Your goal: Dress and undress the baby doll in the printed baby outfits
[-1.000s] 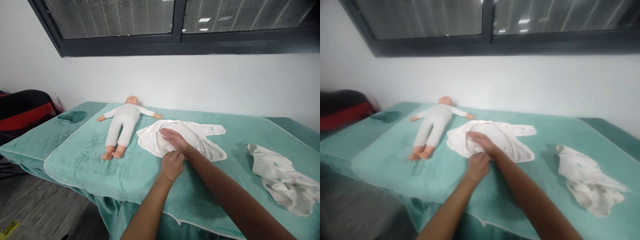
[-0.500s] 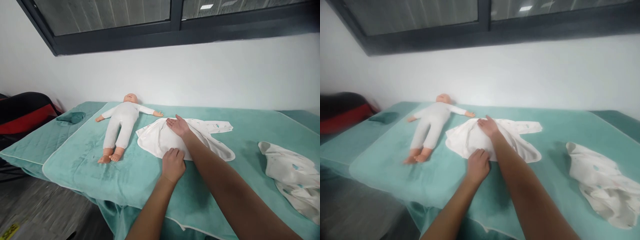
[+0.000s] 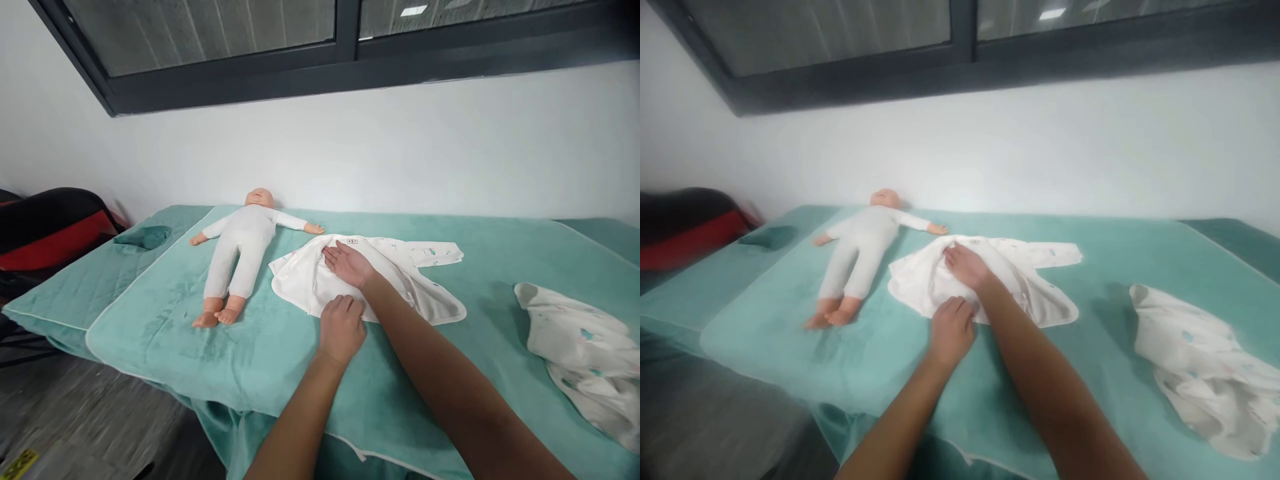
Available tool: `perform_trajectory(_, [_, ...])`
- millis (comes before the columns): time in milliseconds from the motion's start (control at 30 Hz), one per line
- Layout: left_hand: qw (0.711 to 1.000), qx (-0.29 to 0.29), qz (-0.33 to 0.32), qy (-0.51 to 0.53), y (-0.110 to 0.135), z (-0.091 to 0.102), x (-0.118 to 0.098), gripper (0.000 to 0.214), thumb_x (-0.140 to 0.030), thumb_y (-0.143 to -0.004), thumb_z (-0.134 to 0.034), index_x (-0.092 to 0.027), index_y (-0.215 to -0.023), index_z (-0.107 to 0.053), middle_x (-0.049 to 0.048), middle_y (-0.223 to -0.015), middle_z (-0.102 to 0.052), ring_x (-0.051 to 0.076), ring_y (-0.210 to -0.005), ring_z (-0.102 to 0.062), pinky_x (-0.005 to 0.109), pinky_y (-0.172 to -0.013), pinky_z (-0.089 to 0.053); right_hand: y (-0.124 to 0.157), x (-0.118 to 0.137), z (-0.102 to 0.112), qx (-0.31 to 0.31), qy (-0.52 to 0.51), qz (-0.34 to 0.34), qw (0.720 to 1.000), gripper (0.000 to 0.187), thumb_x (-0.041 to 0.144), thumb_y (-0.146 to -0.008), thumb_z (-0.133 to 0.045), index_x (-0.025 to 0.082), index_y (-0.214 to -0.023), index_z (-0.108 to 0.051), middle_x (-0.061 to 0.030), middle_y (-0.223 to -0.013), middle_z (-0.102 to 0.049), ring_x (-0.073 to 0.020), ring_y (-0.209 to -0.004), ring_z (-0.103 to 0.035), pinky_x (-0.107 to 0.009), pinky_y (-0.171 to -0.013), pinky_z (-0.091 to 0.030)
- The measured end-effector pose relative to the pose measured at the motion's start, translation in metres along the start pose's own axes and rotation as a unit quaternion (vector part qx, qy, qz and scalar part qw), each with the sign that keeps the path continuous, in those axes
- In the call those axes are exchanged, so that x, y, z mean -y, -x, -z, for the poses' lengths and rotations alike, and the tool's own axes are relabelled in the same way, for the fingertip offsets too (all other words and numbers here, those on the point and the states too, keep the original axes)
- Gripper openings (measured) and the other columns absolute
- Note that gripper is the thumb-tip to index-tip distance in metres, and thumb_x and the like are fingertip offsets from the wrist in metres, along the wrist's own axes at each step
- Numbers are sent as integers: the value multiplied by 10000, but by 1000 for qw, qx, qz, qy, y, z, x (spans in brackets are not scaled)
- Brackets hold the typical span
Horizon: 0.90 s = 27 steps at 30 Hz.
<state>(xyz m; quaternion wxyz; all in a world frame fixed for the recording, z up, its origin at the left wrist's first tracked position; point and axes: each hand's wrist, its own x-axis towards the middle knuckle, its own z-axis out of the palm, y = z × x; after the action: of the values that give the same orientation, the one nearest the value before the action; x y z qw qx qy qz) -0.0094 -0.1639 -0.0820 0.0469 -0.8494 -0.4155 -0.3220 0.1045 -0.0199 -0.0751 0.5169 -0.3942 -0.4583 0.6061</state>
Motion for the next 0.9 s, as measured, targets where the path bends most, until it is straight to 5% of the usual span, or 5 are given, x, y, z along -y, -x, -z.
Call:
perform_trajectory(333, [1000, -22, 10, 12, 0, -1, -1, 237, 24, -704, -510, -208, -707, -559, 36, -739, -613, 202, -752, -554, 352, -651, -410, 33, -6, -17, -9, 5, 13, 1000, 217, 357, -876, -610, 229, -1052, -607, -78, -1262, -632, -175, -1200, -589, -368, -1081, -454])
perform_trajectory(567, [999, -27, 16, 21, -1, 0, -2, 251, 41, -699, -491, -203, -699, -548, 32, -728, -600, 191, -732, -533, 336, -628, -388, 20, 2, -22, -24, 111, 34, 993, 284, 357, -905, -530, 219, -1145, -595, -86, -1263, -641, -181, -1156, -608, -352, -981, -515])
perform_trajectory(767, [998, -37, 26, 46, -2, 0, -2, 252, 38, -718, -483, -201, -647, -522, 28, -701, -582, 179, -713, -522, 319, -639, -390, 22, 5, -37, -66, 307, 88, 945, 340, 192, -859, -563, 202, -1190, -637, -79, -1340, -613, -206, -1211, -544, -379, -1124, -351])
perform_trajectory(900, [997, -51, 23, 47, -1, -2, -2, 261, 50, -691, -470, -201, -630, -506, 28, -684, -573, 175, -696, -515, 314, -619, -369, 27, 7, -39, -63, 408, 83, 907, 280, 162, -869, -537, 202, -1100, -688, -75, -1191, -701, -217, -1115, -608, -346, -1050, -394])
